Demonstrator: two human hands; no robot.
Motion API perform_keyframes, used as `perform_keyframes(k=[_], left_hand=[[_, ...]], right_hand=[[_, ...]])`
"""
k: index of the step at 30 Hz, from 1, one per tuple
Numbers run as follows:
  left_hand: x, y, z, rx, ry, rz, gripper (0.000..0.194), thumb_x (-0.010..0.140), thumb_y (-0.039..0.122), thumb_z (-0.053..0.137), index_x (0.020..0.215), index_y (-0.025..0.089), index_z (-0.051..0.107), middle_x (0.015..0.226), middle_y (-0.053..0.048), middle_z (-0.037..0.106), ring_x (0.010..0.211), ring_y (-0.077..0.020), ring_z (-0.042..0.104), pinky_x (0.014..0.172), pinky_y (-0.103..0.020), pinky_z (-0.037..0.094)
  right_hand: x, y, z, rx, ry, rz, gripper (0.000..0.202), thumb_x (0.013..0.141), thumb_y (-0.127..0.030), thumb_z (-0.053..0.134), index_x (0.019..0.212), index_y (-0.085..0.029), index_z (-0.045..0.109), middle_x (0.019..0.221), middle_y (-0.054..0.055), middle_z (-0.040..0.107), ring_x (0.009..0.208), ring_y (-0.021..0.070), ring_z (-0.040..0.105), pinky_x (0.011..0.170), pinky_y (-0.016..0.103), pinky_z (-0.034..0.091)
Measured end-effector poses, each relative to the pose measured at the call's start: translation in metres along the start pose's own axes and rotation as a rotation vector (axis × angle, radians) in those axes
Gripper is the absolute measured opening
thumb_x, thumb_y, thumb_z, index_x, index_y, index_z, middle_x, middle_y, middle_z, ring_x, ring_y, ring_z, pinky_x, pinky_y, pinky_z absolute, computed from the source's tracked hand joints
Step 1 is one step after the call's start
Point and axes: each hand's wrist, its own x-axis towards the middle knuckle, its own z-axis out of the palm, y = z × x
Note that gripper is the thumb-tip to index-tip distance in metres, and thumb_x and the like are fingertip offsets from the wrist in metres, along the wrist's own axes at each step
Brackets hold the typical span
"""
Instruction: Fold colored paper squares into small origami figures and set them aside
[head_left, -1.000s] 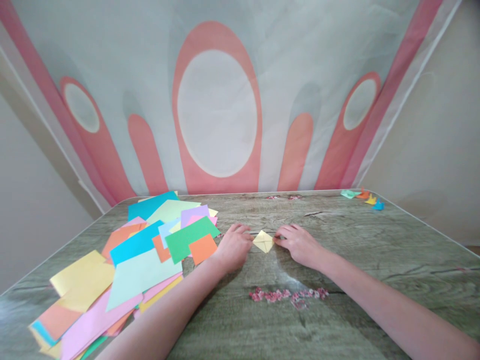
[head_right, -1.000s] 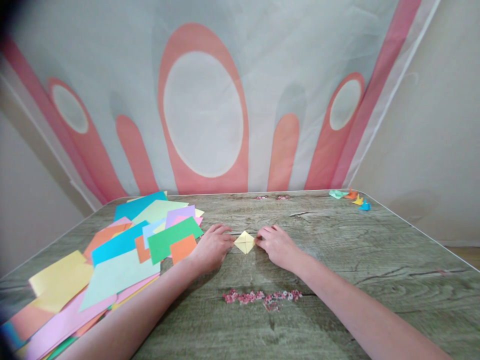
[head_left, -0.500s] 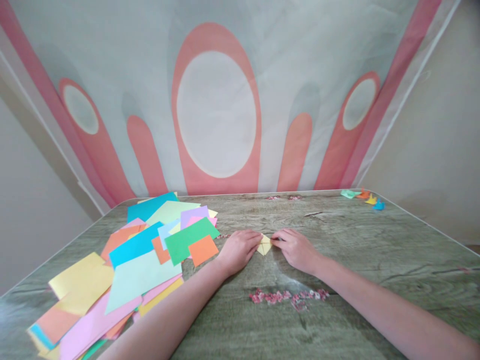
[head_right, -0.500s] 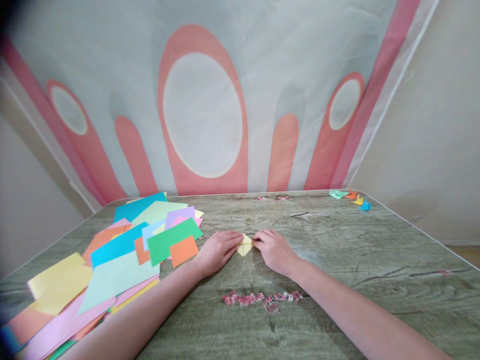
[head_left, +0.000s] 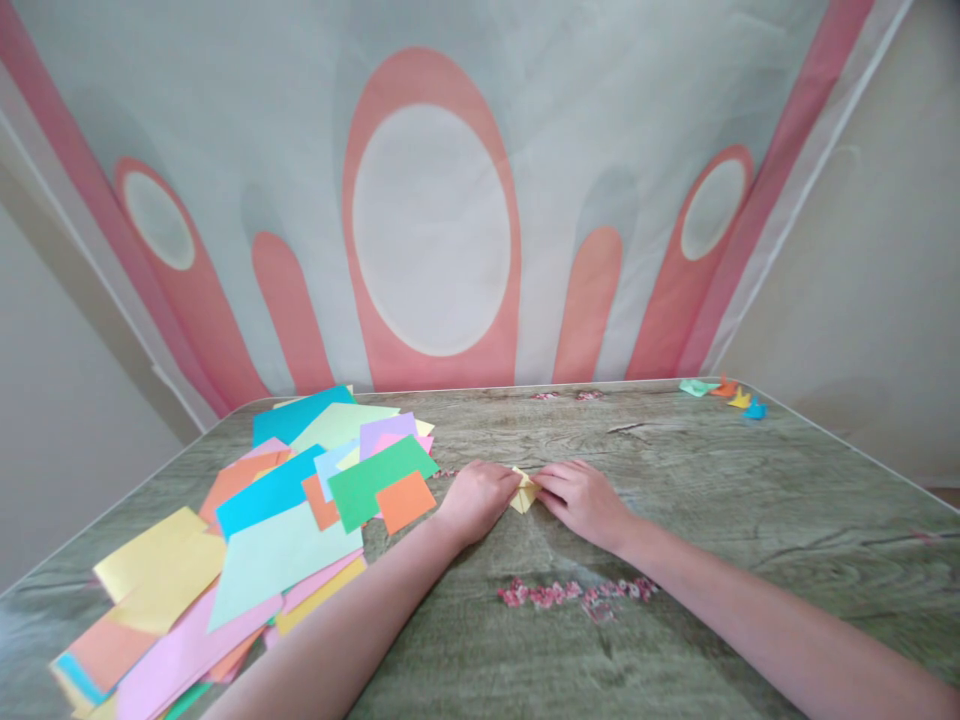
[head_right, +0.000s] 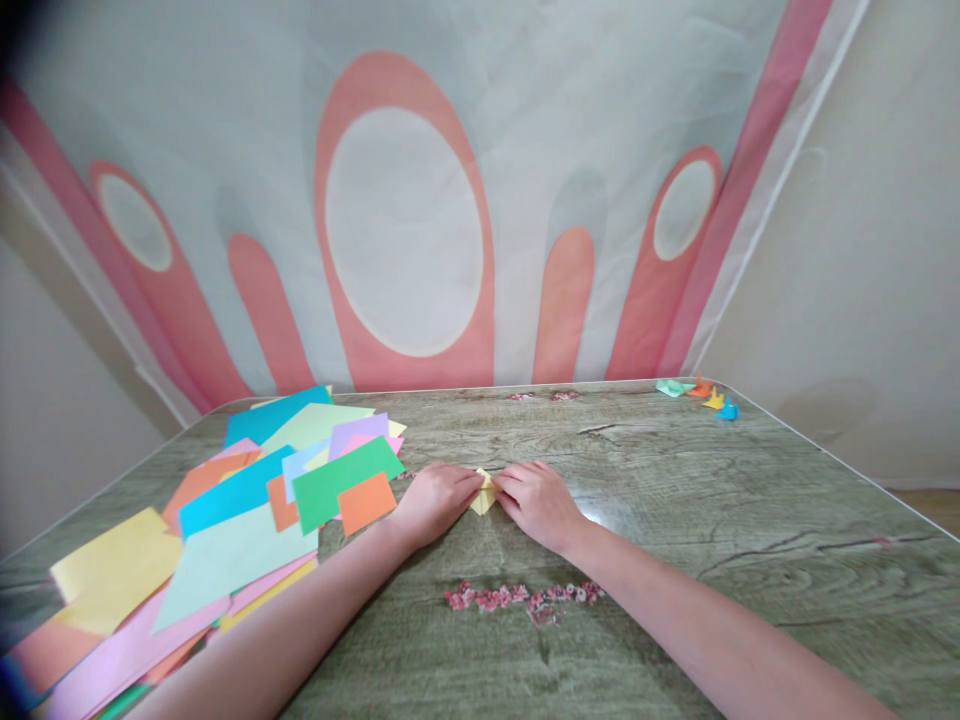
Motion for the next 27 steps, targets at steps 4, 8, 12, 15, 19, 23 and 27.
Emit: perform_keyframes(k=[4, 8, 12, 15, 19, 23, 27], left_hand=[[0.002, 0.002, 0.001, 0.051, 0.006, -0.003, 0.017, 0.089, 0.023, 0.043, 0.084, 0.017, 0.058, 0.075, -0.003, 0.062, 0.071, -0.0158, 0.058, 0.065, -0.028, 0.039], [-0.001, 0.004, -0.001, 0.04, 0.093, 0.003, 0.017, 0.089, 0.023, 0.043, 0.091, 0.018, 0.059, 0.078, -0.003, 0.063, 0.075, -0.016, 0.059, 0.066, -0.029, 0.038], [-0.002, 0.006, -0.004, 0.029, 0.149, 0.039, 0.018, 0.089, 0.023, 0.043, 0.091, 0.018, 0.06, 0.076, -0.003, 0.063, 0.074, -0.0154, 0.059, 0.067, -0.029, 0.037], [-0.001, 0.007, -0.005, 0.033, 0.165, 0.037, 0.019, 0.089, 0.022, 0.042, 0.089, 0.017, 0.061, 0.074, -0.003, 0.063, 0.073, -0.0152, 0.058, 0.066, -0.029, 0.037], [-0.001, 0.007, -0.005, 0.036, 0.167, 0.009, 0.02, 0.089, 0.022, 0.043, 0.082, 0.017, 0.061, 0.072, -0.004, 0.062, 0.073, -0.0156, 0.058, 0.067, -0.029, 0.037], [-0.002, 0.008, -0.008, 0.016, 0.147, 0.01, 0.019, 0.087, 0.022, 0.045, 0.077, 0.016, 0.061, 0.076, -0.005, 0.063, 0.078, -0.0174, 0.058, 0.069, -0.03, 0.039], [-0.003, 0.008, -0.011, -0.146, 0.219, -0.113, 0.016, 0.084, 0.021, 0.048, 0.078, 0.016, 0.062, 0.081, -0.006, 0.064, 0.08, -0.0178, 0.058, 0.073, -0.03, 0.04]], right_hand=[[0.001, 0.0, 0.003, 0.001, 0.028, 0.011, 0.02, 0.089, -0.027, 0.047, 0.098, -0.02, 0.063, 0.093, 0.005, 0.066, 0.087, 0.0159, 0.058, 0.081, 0.03, 0.038], [0.0, -0.001, 0.002, 0.011, 0.058, 0.003, 0.021, 0.09, -0.029, 0.046, 0.096, -0.02, 0.064, 0.09, 0.005, 0.067, 0.083, 0.0152, 0.059, 0.078, 0.029, 0.038], [-0.001, -0.004, 0.002, 0.0, 0.082, -0.012, 0.018, 0.089, -0.026, 0.048, 0.092, -0.02, 0.065, 0.083, 0.004, 0.067, 0.078, 0.0147, 0.059, 0.075, 0.029, 0.038], [-0.001, -0.005, 0.001, -0.042, 0.098, -0.04, 0.017, 0.088, -0.023, 0.049, 0.087, -0.019, 0.066, 0.078, 0.004, 0.067, 0.075, 0.0148, 0.058, 0.073, 0.029, 0.038], [0.0, -0.008, -0.003, -0.102, 0.111, -0.096, 0.018, 0.088, -0.022, 0.048, 0.084, -0.018, 0.066, 0.074, 0.004, 0.066, 0.071, 0.0152, 0.057, 0.071, 0.03, 0.037], [0.001, -0.011, -0.005, -0.098, 0.109, -0.109, 0.019, 0.087, -0.021, 0.047, 0.085, -0.018, 0.066, 0.072, 0.005, 0.065, 0.07, 0.0158, 0.057, 0.07, 0.032, 0.039], [0.001, -0.013, -0.01, 0.04, 0.186, -0.025, 0.021, 0.089, -0.021, 0.044, 0.095, -0.019, 0.064, 0.091, 0.006, 0.066, 0.082, 0.0174, 0.059, 0.076, 0.033, 0.042]])
